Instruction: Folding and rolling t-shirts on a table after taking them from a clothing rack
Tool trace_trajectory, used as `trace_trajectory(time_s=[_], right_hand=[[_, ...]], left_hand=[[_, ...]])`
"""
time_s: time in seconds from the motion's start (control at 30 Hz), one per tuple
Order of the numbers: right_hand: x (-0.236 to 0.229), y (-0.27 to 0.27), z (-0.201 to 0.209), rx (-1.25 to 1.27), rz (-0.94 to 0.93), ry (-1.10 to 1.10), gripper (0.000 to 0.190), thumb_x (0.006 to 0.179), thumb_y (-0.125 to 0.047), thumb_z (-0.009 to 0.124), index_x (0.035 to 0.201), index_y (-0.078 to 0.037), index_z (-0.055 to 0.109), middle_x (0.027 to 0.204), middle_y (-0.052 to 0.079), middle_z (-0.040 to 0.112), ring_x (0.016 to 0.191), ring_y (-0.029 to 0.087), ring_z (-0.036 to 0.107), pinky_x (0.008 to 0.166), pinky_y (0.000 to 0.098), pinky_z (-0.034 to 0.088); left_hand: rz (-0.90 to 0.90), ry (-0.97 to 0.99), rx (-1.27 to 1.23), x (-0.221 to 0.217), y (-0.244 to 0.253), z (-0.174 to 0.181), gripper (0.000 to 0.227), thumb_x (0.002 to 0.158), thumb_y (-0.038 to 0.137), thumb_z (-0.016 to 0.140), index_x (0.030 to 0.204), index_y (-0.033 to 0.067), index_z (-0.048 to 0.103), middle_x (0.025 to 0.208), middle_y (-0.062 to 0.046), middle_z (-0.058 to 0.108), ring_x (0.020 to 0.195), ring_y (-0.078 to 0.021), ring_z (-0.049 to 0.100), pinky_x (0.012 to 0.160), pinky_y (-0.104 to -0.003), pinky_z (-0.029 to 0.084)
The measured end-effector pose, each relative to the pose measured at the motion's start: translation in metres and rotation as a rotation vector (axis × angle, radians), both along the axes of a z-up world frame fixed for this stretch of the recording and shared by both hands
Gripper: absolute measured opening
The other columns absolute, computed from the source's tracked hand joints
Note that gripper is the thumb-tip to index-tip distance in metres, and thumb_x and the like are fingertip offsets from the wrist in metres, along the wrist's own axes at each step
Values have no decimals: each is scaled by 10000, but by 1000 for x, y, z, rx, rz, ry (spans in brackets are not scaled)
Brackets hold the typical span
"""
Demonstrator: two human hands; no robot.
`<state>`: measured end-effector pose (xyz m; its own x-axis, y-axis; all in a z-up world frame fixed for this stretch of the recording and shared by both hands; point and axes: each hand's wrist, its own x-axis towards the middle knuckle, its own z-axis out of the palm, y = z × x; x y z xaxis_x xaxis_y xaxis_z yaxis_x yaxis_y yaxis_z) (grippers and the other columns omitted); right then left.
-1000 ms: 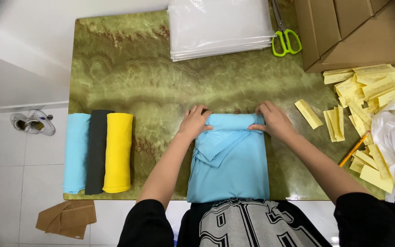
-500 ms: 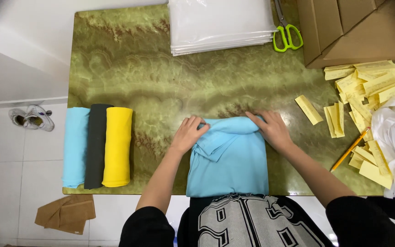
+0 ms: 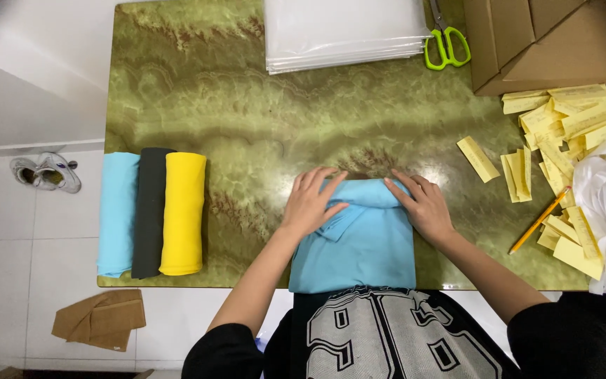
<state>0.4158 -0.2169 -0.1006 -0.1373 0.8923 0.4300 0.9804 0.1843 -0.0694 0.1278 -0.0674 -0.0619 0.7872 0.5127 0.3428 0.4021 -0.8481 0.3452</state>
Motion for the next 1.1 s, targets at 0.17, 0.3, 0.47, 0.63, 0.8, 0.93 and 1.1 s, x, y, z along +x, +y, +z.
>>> trace_trajectory(time_s=[0.17,0.3,0.47,0.63,0.8,0.93,1.1], right_hand=[[-2,13,3,16,-28,-39,480,1061,-112,523,1484,-294,656,1461,-31,622,1228,231,590,858,339,448],[-2,6,2,32,32,-2,523,1049,-84,520,1514,-296,633,1478,8,613,1232,289,584,877,361,463],[5,-9,23,-128,75,107,511,956,-217,660,1458,-312,673,1497,3,615,1377,279,555,1067,434,429],[20,35,52,-507,-19,646,313,925,-292,768,1236,-268,792,1355,37,746,1304,369,661,1049,529,506],[8,79,84,-1196,-118,880,999,780,-513,924,1545,-38,491,1426,281,653,1427,497,532,1189,647,432],[-5,98,86,-1295,-1,559,983,695,-582,958,1481,-103,616,1385,200,719,1358,428,628,1173,578,488],[-17,100,73,-1283,127,257,730,797,-314,874,1409,-11,616,1345,267,673,1256,474,665,1105,596,549]], left_hand=[[-9,321,-345,38,16,0,659,1074,538,567,1578,118,499,1442,-197,579,1444,-381,482,1232,-632,288],[15,639,-549,45,47,-31,734,950,672,659,1547,258,556,1514,-122,538,1439,-354,419,1198,-616,326],[-14,636,-461,28,54,-50,606,952,516,737,1459,215,594,1356,-127,629,1337,-345,516,1116,-562,428],[-49,468,-164,11,33,-72,375,1036,359,672,1324,132,598,1195,-121,577,1207,-304,513,988,-451,452],[-92,306,153,-7,23,-73,513,880,296,837,1266,114,552,1142,-103,542,1139,-264,494,984,-410,415],[-104,225,56,-17,21,-13,482,932,397,755,1299,142,573,1145,-77,574,1140,-251,518,1004,-393,432],[-23,529,-671,-17,41,28,622,976,540,700,1447,145,603,1320,-179,658,1350,-379,552,1171,-551,415]])
